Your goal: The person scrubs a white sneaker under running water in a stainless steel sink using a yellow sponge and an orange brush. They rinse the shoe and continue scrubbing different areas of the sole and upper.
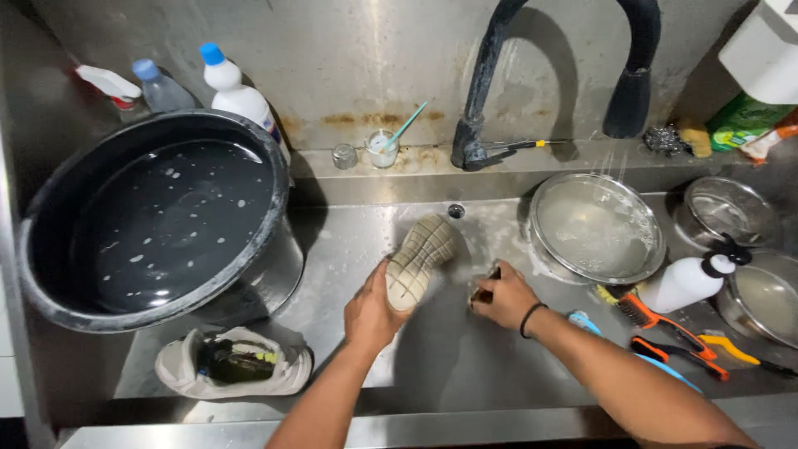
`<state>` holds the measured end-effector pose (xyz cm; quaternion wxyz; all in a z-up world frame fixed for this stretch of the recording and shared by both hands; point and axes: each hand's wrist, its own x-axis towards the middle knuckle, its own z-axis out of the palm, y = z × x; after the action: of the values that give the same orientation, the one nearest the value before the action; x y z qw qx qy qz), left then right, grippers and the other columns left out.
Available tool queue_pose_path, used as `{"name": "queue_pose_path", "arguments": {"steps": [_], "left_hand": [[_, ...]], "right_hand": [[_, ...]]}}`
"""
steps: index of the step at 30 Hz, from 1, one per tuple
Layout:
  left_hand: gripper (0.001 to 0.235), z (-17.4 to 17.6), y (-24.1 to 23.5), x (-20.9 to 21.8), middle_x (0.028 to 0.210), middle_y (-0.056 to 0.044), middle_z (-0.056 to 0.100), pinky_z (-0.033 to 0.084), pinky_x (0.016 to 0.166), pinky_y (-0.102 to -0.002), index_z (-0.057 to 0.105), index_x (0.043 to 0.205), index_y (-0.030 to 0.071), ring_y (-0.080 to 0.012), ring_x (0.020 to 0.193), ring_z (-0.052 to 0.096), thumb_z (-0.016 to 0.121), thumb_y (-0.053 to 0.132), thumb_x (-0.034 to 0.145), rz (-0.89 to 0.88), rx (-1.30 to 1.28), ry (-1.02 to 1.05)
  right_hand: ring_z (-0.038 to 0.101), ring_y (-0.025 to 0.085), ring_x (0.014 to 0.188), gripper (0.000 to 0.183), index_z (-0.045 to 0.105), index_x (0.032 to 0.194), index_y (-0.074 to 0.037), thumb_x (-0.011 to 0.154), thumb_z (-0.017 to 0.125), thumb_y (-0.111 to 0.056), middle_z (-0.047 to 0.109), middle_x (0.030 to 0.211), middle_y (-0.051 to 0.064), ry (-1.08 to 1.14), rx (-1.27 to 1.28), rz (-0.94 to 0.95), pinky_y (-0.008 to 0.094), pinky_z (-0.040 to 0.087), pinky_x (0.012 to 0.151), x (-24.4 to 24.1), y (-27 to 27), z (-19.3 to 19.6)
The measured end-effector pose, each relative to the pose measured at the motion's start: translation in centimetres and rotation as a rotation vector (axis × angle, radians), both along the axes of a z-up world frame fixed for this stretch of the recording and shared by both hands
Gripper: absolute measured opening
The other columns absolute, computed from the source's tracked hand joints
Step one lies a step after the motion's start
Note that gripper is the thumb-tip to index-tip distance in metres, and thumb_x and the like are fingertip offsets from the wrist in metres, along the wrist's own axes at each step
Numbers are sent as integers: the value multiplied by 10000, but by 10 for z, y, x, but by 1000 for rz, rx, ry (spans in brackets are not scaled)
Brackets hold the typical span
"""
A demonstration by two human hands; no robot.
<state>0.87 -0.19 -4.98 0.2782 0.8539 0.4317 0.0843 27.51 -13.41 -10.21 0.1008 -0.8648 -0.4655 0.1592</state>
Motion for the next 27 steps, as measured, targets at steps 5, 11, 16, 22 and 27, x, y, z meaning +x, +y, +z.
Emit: {"name": "queue_pose_path", "arguments": {"steps": [5,11,16,22,27], "left_hand": [[701,13,-5,1,1571,-64,378,628,892,-545,491,1413,217,-400,1185,653,824,327,805,-33,183,-147],[428,-17,13,-5,1549,-40,427,614,605,-466,615,1073,248,-303,1147,655,876,381,762,-87,248,-293],[418,-11,16,-4,1541,8,457,567,750,-460,557,988,247,-317,1184,636,902,292,756,-64,203,-305],[611,50,16,-2,1497,-15,529,425,1182,-395,477,1357,464,-274,1405,525,661,514,776,353,-626,-198],[560,42,12,-2,1538,-26,463,409,1184,-447,473,1351,393,-332,1408,506,510,517,806,330,-611,-220]], "right_hand": [[492,406,1321,392,744,1248,-237,900,700,-410,528,1388,163,50,91,-4,473,467,1085,25,20,71],[682,390,925,358,785,1048,-129,848,499,-51,709,1012,220,-323,736,-202,448,537,905,211,128,18],[584,330,1192,636,672,1254,-90,622,657,-20,623,1285,170,-406,553,-88,362,444,1064,311,166,-42],[612,402,1212,382,606,1359,-67,993,514,-124,490,1443,195,-444,21,-205,525,573,944,255,153,14],[564,411,1281,284,619,1266,-5,1038,458,-58,588,1288,221,-548,37,-120,496,518,1027,237,140,27]]}}
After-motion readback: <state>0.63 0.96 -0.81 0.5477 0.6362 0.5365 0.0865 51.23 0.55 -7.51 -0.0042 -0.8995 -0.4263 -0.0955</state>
